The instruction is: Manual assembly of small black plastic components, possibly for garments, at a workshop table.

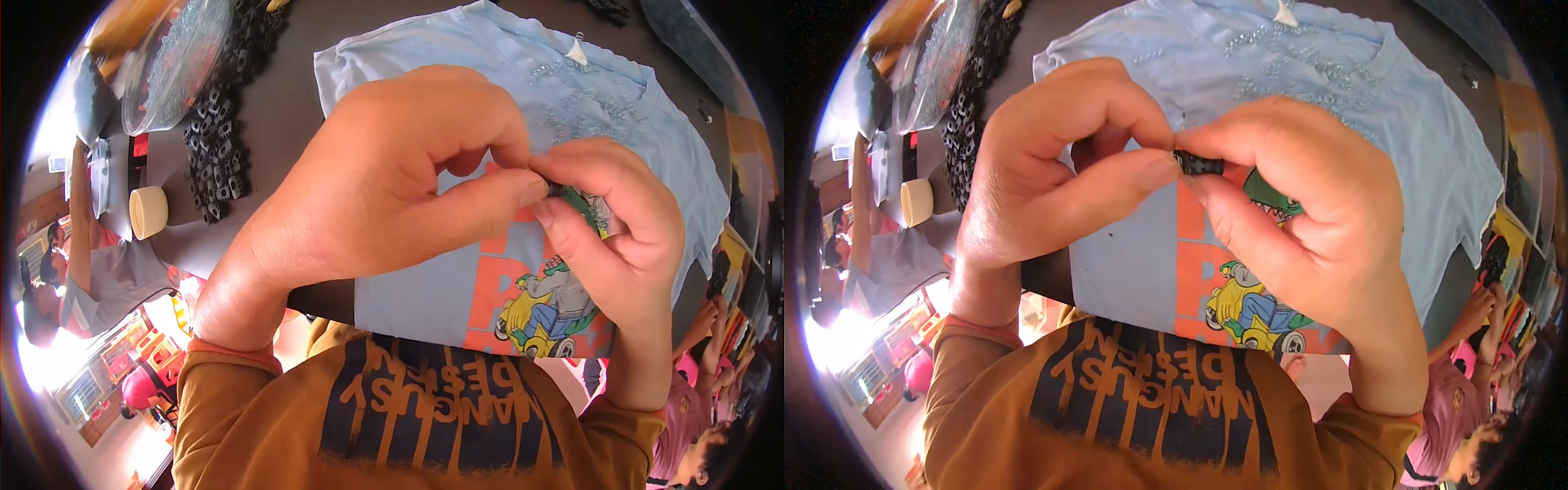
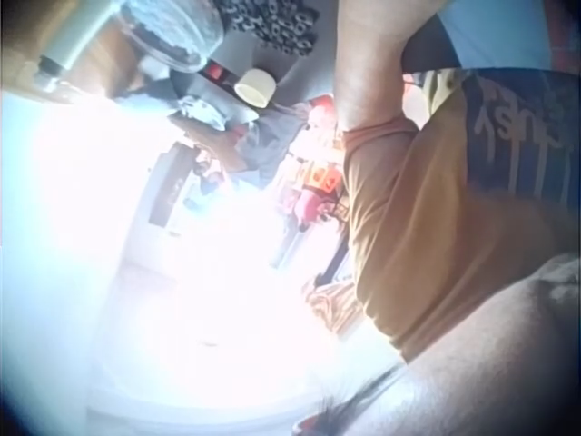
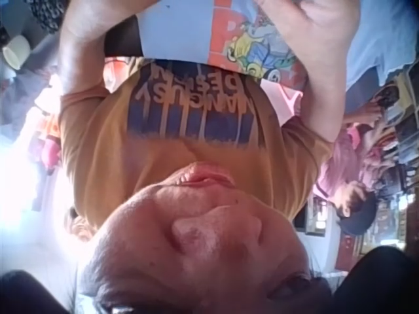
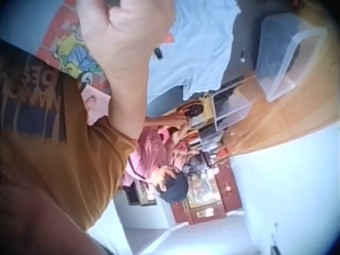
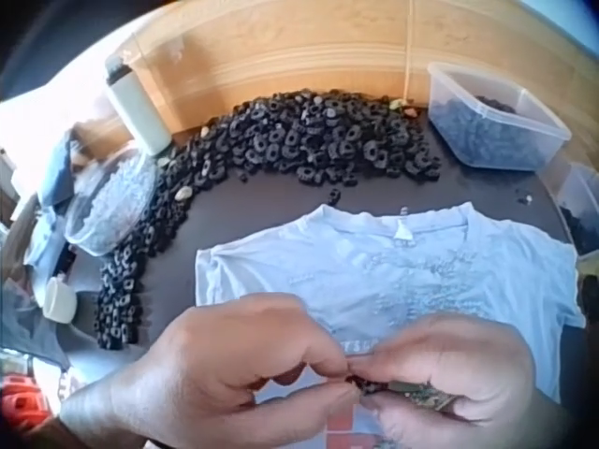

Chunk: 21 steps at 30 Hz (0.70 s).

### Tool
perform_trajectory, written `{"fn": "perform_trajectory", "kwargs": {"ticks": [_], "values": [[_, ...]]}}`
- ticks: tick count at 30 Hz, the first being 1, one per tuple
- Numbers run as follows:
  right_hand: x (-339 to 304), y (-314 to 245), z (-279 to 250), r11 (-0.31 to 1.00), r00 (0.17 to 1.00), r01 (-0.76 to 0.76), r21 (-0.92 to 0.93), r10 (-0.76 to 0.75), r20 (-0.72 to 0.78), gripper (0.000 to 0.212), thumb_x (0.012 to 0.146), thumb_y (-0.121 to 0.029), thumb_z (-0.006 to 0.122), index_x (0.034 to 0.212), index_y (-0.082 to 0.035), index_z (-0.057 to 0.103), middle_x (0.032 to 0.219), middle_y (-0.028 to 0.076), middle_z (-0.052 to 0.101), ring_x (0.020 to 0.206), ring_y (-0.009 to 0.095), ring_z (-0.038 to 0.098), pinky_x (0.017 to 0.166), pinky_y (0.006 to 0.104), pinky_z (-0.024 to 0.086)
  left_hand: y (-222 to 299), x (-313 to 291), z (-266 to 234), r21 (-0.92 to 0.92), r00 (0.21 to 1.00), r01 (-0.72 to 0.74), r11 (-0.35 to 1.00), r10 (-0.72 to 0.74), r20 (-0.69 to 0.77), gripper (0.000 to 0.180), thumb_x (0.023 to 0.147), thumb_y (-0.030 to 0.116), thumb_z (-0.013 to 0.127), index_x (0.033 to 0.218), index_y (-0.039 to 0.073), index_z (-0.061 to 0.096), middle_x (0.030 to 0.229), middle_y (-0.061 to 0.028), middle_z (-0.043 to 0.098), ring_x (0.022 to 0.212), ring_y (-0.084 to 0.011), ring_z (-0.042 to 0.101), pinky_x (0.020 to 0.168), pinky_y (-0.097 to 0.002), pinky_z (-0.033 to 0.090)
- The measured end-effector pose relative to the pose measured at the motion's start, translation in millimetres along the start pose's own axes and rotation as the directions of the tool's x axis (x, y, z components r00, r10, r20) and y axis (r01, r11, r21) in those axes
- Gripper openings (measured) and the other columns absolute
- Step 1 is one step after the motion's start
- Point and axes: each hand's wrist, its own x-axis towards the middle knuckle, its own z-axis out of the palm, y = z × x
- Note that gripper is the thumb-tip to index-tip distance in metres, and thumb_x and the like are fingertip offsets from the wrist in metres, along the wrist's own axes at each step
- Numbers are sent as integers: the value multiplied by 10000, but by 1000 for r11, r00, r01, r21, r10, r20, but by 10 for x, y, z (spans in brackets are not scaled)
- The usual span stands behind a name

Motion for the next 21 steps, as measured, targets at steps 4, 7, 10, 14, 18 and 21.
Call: {"fn": "perform_trajectory", "kwargs": {"ticks": [4, 7, 10, 14, 18, 21], "values": [[-31, -36, -5, 921, 980, -180, 345, 197, -14, 267, 743, 92, 611, 1007, 66, 588, 933, 122, 613, 875, 174, 587, 762, 271, 466, 78, 5, -42, -427, 955, 244, 871, -293, -51, 236, 788, 88, 471, 954, -36, 583, 803, -16, 513, 758, -90, 454, 670, -226, 338], [-61, -15, -5, 815, 972, -195, 546, 236, -6, 256, 756, 78, 606, 1011, 72, 579, 953, 135, 607, 884, 173, 585, 759, 278, 474, -13, 18, -39, -545, 953, 198, 815, -290, -87, 319, 798, 75, 394, 1045, -60, 543, 832, -44, 515, 739, -101, 467, 647, -214, 336], [-34, -31, -20, 750, 961, -197, 631, 276, -28, 244, 757, 60, 611, 998, 72, 579, 969, 148, 603, 877, 184, 589, 749, 282, 480, 29, 31, -39, -618, 939, 211, 757, -332, -86, 301, 810, 19, 388, 1064, -55, 531, 868, -53, 533, 735, -113, 502, 665, -223, 378], [-30, -32, -19, 749, 978, -171, 640, 206, 21, 241, 760, 36, 614, 997, 70, 582, 963, 149, 610, 858, 196, 601, 741, 278, 485, 37, 5, 58, -581, 943, 25, 813, -213, -257, 311, 818, -55, 392, 1109, -49, 500, 914, -86, 574, 795, -150, 571, 747, -251, 442], [-18, -12, 17, 539, 910, -258, 802, 414, 14, 276, 769, 15, 646, 1034, 52, 577, 1031, 126, 609, 971, 191, 588, 851, 304, 470, 37, -19, 115, -540, 974, -126, 832, 2, -225, 337, 845, -99, 434, 1178, -46, 441, 963, -147, 615, 1009, -236, 598, 902, -327, 452], [-48, 32, 51, 589, 953, -190, 786, 304, 2, 289, 780, 13, 646, 1060, 39, 576, 1066, 122, 609, 985, 191, 590, 868, 310, 467, 22, -31, 164, -538, 982, -132, 833, 35, -187, 304, 878, -102, 421, 1176, -50, 440, 1004, -171, 618, 1055, -251, 583, 944, -352, 437]]}}
